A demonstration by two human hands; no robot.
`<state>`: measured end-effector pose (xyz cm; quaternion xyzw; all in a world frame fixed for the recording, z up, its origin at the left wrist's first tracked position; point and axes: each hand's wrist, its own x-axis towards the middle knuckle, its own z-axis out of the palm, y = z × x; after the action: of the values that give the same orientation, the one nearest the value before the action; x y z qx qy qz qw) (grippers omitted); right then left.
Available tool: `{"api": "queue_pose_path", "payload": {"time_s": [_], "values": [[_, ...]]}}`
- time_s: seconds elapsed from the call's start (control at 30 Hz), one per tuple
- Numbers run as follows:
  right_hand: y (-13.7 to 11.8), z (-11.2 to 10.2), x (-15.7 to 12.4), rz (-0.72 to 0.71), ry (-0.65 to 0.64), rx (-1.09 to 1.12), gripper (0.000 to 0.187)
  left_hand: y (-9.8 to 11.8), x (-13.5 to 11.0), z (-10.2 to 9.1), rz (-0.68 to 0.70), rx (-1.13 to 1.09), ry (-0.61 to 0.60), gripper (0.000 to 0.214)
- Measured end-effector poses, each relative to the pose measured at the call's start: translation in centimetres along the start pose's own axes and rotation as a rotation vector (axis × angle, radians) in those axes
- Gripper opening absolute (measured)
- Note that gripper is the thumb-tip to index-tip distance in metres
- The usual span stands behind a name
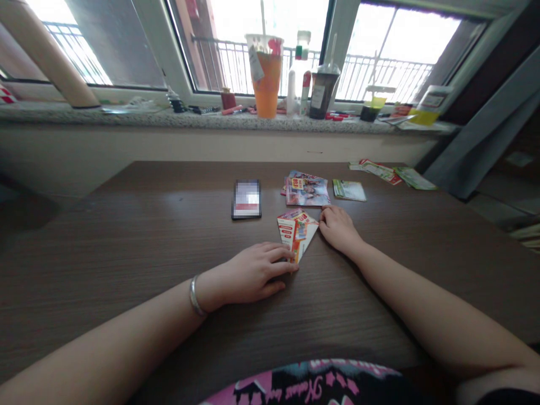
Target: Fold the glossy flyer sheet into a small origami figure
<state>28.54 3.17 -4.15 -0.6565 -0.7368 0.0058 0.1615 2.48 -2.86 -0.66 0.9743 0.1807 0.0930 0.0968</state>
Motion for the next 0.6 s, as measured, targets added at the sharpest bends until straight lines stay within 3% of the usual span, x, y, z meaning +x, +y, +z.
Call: {"api": "queue_pose_path", "payload": {"time_s": [0.13,0.27,0.4,0.6], "values": [[-0.1,-0.2,-0.2,-0.021,0.054,0.134,0.02,0.1,-0.1,-0.2,-0.007,-0.013,-0.008,0.038],[-1.5,-0.9,-1.1,-0.284,0.134,0.249,0.022,0.0,0.0,-0.2,-0.012,-0.018,0.045,0.027],[-3.2,-1.5,-2.3,-0.46,-0.057,0.216,0.037,-0.2,0.1,0.0,-0.05,-0.021,0.121,0.019],[-3.8,-1.4,-2.9,-0.485,-0.085,0.173,0.053,0.2,0.5,0.5,-0.186,0.016,0.128,0.014]]}}
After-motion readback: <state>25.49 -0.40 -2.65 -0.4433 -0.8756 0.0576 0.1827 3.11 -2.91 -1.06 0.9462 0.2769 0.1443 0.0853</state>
